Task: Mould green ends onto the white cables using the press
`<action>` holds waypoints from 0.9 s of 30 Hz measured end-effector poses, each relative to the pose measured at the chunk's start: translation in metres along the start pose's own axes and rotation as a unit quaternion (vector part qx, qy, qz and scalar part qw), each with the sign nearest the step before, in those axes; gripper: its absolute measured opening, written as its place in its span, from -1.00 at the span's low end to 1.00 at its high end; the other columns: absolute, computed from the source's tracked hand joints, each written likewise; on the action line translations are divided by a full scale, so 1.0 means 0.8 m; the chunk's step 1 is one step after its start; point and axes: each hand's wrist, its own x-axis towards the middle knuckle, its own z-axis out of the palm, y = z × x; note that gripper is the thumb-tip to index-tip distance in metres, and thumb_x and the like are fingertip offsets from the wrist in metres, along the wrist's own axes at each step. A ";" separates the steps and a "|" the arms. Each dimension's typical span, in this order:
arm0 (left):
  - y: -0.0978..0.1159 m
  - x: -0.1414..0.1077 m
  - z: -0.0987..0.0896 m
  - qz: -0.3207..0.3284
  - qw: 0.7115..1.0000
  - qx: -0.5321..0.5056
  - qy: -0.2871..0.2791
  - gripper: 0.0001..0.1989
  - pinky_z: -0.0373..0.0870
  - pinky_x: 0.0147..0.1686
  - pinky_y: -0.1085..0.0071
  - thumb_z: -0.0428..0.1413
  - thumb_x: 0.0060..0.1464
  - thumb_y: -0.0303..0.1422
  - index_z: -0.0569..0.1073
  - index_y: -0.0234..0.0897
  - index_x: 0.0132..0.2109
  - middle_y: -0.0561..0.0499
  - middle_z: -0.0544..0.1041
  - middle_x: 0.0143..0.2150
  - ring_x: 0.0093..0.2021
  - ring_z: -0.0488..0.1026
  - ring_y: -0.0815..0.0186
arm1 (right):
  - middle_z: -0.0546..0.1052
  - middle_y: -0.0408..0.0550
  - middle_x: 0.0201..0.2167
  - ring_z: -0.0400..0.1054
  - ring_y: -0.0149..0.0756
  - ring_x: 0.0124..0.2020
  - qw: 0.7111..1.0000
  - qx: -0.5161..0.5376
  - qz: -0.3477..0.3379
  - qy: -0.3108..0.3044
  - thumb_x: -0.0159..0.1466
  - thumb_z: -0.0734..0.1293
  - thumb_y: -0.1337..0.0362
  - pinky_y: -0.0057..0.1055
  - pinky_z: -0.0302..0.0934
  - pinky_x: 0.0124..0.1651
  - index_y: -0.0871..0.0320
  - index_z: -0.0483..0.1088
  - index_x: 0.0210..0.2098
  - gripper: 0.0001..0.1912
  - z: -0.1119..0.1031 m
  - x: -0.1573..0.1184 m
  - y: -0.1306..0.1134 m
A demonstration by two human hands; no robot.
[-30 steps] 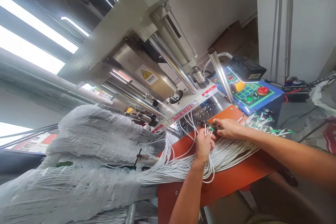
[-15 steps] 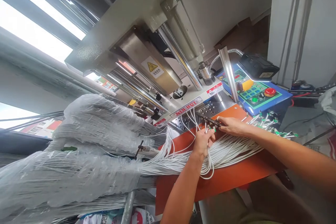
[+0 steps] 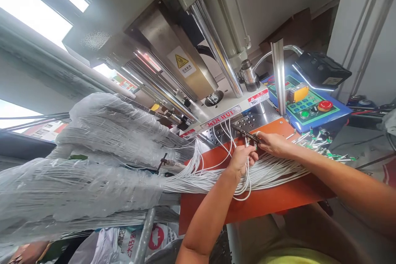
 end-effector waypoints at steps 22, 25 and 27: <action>-0.005 -0.001 0.004 0.016 1.000 -0.004 0.009 -0.80 -0.01 -0.72 0.56 0.16 -0.01 -0.33 0.34 -0.35 -0.47 0.06 0.42 -0.65 -0.76 0.21 0.53 | 0.49 -0.03 -0.36 0.38 -0.20 -0.35 0.999 -0.035 0.002 0.003 0.29 0.13 0.24 -0.42 -0.03 -0.40 0.08 0.25 -0.18 -0.85 0.003 0.002 0.002; -0.003 -0.002 0.005 0.014 1.000 -0.002 0.008 -0.81 -0.04 -0.73 0.56 0.15 -0.01 -0.33 0.34 -0.34 -0.46 0.05 0.42 -0.65 -0.76 0.22 0.52 | 0.48 -0.02 -0.36 0.38 -0.19 -0.34 0.999 -0.036 -0.005 0.005 0.29 0.12 0.22 -0.41 -0.02 -0.39 0.09 0.25 -0.18 -0.84 0.004 0.002 0.004; -0.003 -0.003 0.005 0.014 1.000 -0.004 0.006 -0.82 -0.02 -0.73 0.56 0.15 -0.01 -0.33 0.34 -0.34 -0.45 0.06 0.42 -0.65 -0.76 0.22 0.51 | 0.49 -0.01 -0.36 0.38 -0.18 -0.34 0.999 -0.041 -0.007 0.007 0.30 0.11 0.21 -0.41 -0.01 -0.38 0.09 0.25 -0.18 -0.83 0.004 0.001 0.004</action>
